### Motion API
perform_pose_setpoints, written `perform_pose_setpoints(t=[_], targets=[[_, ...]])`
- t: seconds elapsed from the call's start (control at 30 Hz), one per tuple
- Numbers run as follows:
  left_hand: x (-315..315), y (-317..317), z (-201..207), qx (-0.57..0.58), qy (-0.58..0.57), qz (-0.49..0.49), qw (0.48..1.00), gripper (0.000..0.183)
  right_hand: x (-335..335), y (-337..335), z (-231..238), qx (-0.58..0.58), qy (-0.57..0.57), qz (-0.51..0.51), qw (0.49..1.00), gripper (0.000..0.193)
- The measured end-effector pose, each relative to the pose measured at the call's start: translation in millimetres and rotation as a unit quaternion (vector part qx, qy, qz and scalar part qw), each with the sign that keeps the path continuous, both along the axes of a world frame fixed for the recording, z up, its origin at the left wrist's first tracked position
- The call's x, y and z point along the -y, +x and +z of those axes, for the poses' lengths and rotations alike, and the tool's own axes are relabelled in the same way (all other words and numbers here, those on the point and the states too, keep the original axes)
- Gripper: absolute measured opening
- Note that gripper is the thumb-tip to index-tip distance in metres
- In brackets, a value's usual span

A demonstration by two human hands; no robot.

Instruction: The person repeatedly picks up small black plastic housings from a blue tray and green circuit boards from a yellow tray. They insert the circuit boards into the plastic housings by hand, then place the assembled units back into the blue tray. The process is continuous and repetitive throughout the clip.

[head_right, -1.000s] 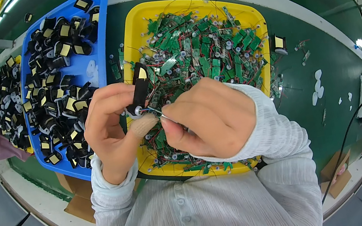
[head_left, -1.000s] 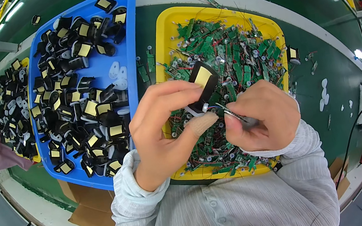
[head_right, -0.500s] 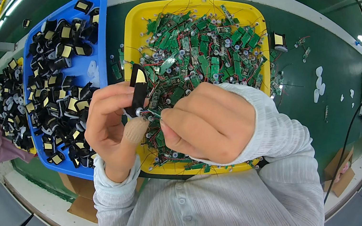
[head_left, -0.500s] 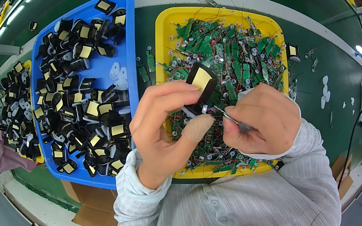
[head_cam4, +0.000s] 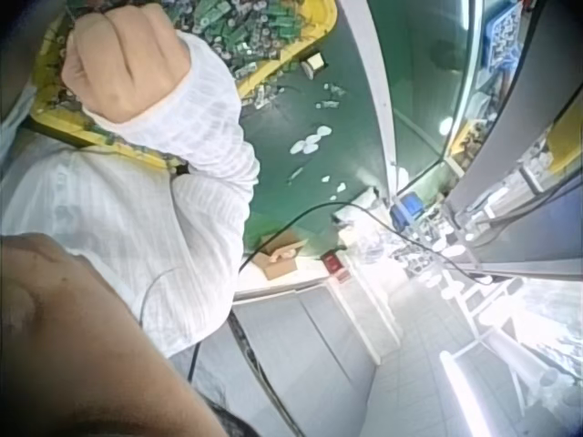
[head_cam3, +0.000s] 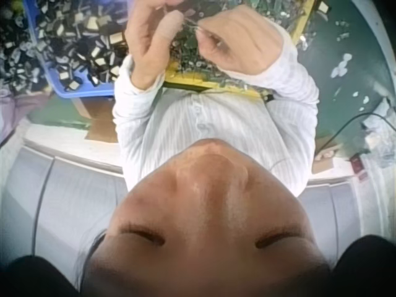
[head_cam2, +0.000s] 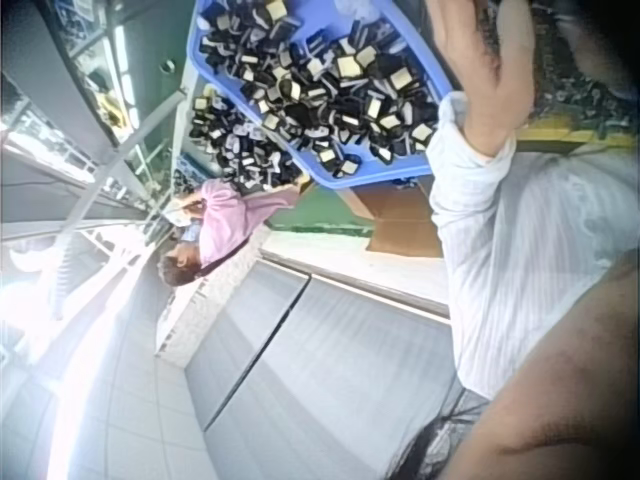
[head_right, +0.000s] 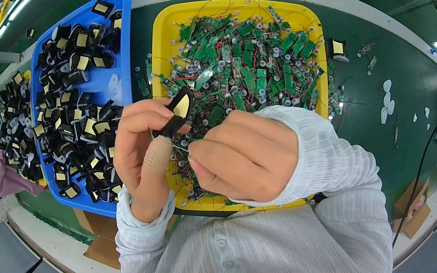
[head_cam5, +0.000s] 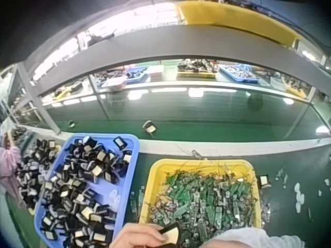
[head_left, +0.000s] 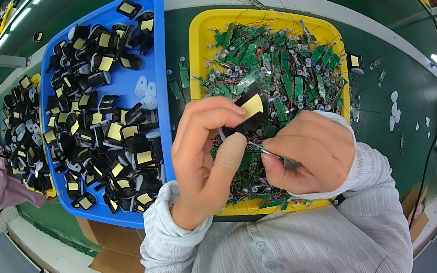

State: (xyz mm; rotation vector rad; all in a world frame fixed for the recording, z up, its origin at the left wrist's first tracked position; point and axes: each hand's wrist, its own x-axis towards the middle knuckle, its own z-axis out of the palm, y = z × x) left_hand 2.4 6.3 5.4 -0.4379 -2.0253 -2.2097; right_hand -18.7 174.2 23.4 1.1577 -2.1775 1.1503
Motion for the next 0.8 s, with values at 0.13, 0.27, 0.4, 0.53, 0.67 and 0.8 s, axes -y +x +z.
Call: perform_pose_setpoints(t=[0.13,0.27,0.4,0.53,0.67,0.8], targets=[[-0.4,1.4,-2.3,-0.001,0.001,-0.004,1.000,0.018,0.8,-0.3,5.8,0.089,0.009,0.017,0.996,0.018],[-0.4,2.6,-4.4,-0.024,-0.016,0.031,0.999,0.019,-0.5,-3.4,11.8,0.290,0.025,0.027,0.956,0.019],[1.1,-2.9,-7.0,-0.035,-0.008,-0.004,0.999,0.020,-1.9,-4.6,9.4,0.479,-0.031,0.055,0.875,0.016],[4.1,-3.8,-0.2,0.018,0.036,-0.034,0.999,0.026,-4.4,-7.7,9.6,0.524,-0.118,0.081,0.840,0.015],[4.5,-4.8,-4.1,-0.012,0.006,-0.012,1.000,0.026,-4.7,-7.6,12.3,0.553,-0.099,0.074,0.824,0.016],[2.3,-0.8,-5.5,-0.019,-0.006,0.013,1.000,0.025,-4.9,-7.3,13.5,0.538,-0.067,0.078,0.837,0.015]])
